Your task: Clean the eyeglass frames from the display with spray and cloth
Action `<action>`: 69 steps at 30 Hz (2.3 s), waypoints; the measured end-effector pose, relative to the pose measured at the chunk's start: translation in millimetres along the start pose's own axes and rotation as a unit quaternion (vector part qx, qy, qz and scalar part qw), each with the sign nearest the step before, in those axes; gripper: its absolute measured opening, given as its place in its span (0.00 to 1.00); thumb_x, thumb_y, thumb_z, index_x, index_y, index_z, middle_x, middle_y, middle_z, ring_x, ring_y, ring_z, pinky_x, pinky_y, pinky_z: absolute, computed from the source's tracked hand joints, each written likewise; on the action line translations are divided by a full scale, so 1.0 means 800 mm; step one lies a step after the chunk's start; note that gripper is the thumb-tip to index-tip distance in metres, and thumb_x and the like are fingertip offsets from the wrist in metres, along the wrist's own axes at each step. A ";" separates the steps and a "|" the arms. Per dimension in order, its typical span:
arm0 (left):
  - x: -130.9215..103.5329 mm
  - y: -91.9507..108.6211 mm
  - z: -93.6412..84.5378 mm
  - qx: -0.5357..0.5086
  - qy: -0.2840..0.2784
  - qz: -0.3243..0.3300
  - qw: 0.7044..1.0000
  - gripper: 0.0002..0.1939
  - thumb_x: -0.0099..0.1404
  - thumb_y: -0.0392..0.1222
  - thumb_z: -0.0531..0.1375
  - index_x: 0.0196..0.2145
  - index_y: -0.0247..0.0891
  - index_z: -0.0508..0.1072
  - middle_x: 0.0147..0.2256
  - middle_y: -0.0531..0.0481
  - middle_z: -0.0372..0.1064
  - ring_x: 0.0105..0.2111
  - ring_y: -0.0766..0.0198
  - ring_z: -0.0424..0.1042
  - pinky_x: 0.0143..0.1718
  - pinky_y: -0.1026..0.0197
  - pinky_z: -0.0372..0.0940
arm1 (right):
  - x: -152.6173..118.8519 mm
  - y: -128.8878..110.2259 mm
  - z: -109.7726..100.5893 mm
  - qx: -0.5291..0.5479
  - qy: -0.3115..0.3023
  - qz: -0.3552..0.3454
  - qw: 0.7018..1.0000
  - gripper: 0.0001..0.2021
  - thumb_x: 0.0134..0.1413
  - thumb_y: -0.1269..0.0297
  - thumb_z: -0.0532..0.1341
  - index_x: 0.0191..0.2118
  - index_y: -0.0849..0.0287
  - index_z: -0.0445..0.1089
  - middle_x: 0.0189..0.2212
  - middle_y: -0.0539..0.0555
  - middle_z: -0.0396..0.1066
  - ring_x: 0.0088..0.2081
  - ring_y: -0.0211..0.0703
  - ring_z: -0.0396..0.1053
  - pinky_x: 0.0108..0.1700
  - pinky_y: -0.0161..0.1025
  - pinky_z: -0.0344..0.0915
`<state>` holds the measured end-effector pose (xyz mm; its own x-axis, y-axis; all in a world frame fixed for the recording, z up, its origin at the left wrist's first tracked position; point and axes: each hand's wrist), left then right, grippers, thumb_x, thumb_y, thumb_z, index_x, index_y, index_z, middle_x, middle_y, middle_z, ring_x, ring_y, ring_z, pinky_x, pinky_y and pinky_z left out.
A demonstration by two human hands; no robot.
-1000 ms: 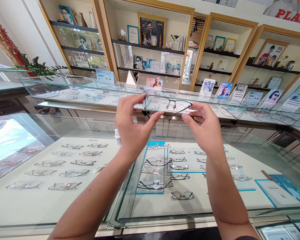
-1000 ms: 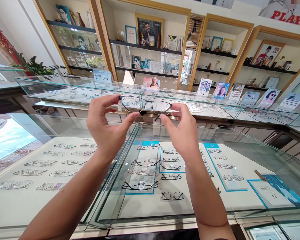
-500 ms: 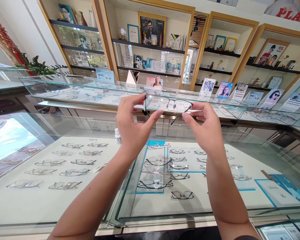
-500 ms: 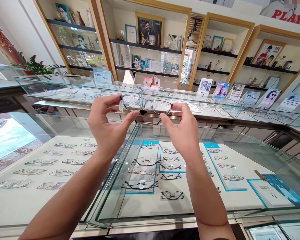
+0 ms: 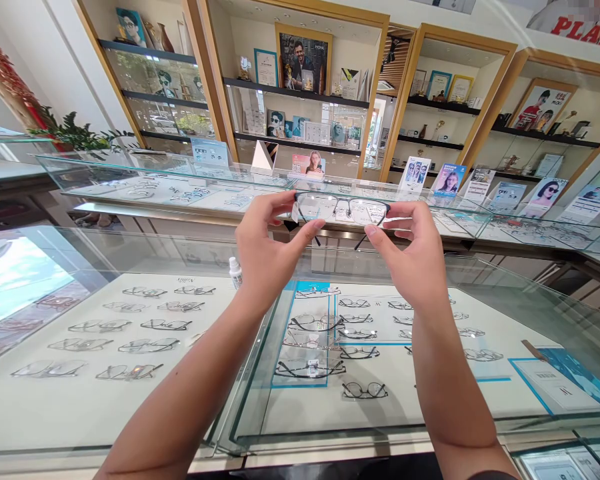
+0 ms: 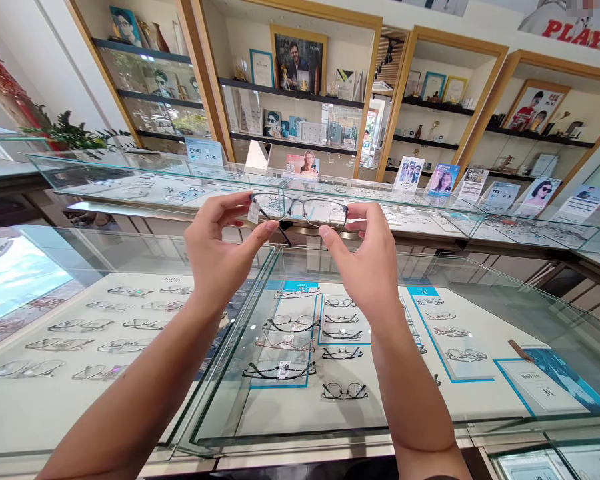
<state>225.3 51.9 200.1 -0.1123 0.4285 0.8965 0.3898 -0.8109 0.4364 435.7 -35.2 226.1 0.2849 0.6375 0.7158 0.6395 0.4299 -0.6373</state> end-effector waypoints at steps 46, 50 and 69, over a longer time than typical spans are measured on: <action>0.003 0.000 0.000 0.004 0.021 0.064 0.998 0.26 0.63 0.51 0.76 0.55 0.44 0.77 0.49 0.45 0.77 0.50 0.51 0.78 0.46 0.49 0.75 | 0.001 0.006 0.002 0.004 -0.005 -0.015 1.000 0.17 0.61 0.54 0.70 0.51 0.47 0.69 0.56 0.54 0.76 0.50 0.52 0.77 0.57 0.59 0.72; 0.003 -0.005 0.002 -0.003 0.025 0.071 0.997 0.27 0.63 0.50 0.76 0.56 0.45 0.76 0.51 0.45 0.76 0.53 0.50 0.77 0.49 0.48 0.76 | 0.001 0.010 0.007 0.012 0.007 -0.038 0.999 0.17 0.61 0.57 0.70 0.52 0.47 0.67 0.55 0.54 0.76 0.53 0.53 0.77 0.58 0.59 0.72; 0.002 -0.029 0.021 -0.071 0.037 0.037 0.996 0.31 0.61 0.54 0.76 0.57 0.45 0.72 0.57 0.42 0.74 0.56 0.51 0.77 0.48 0.50 0.77 | -0.004 0.004 0.024 -0.031 0.064 -0.150 0.986 0.17 0.63 0.63 0.69 0.54 0.48 0.66 0.53 0.55 0.72 0.56 0.54 0.72 0.57 0.57 0.74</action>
<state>231.8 78.2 189.8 -0.1567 0.3391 0.9276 0.2666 -0.8898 0.3703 423.3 -23.8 216.2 0.1606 0.3999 0.9024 0.7499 0.5451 -0.3750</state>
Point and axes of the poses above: each hand's wrist, its own x-axis towards the middle knuckle, its own z-axis out of the palm, y = z × x
